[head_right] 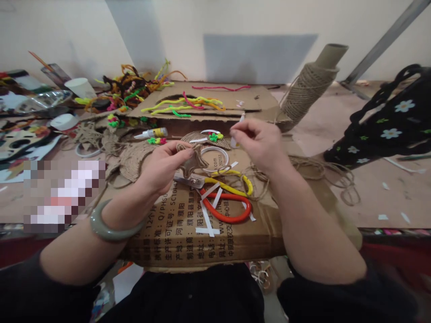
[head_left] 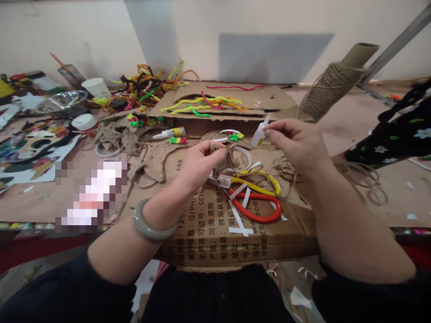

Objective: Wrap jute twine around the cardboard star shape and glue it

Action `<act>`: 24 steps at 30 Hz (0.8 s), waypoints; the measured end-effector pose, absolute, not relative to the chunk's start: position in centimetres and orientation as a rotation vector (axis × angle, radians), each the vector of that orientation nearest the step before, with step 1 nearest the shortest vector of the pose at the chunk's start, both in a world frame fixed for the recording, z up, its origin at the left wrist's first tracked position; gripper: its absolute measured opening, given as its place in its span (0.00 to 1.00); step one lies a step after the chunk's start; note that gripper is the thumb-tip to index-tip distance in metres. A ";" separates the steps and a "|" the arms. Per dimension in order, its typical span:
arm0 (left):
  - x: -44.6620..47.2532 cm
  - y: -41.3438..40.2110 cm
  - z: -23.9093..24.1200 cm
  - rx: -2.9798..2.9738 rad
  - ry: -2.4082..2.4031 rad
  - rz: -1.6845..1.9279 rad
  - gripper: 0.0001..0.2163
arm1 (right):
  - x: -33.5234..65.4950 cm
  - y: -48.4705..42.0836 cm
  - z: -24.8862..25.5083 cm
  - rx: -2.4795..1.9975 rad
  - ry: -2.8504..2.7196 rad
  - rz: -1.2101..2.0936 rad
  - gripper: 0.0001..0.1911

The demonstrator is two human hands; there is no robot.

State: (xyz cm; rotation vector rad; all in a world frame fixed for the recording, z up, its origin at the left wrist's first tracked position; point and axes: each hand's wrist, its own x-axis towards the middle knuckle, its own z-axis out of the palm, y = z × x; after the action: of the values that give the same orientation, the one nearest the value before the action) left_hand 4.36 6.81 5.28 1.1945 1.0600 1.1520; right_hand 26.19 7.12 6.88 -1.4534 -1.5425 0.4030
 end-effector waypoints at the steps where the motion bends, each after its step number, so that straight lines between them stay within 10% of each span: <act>1: 4.4 6.8 5.2 1.195 1.057 1.142 0.05 | 25.3 6.7 7.0 -1.405 -1.569 0.496 0.07; 24: 5.2 5.9 5.5 1.241 1.019 1.075 0.04 | 21.9 5.7 6.8 -1.299 -1.721 0.837 0.09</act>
State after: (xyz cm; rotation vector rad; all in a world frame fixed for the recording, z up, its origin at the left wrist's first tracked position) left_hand 5.15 5.93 5.54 1.2408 1.0188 1.0751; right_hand 21.92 5.71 6.76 -1.2993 -1.7207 0.8365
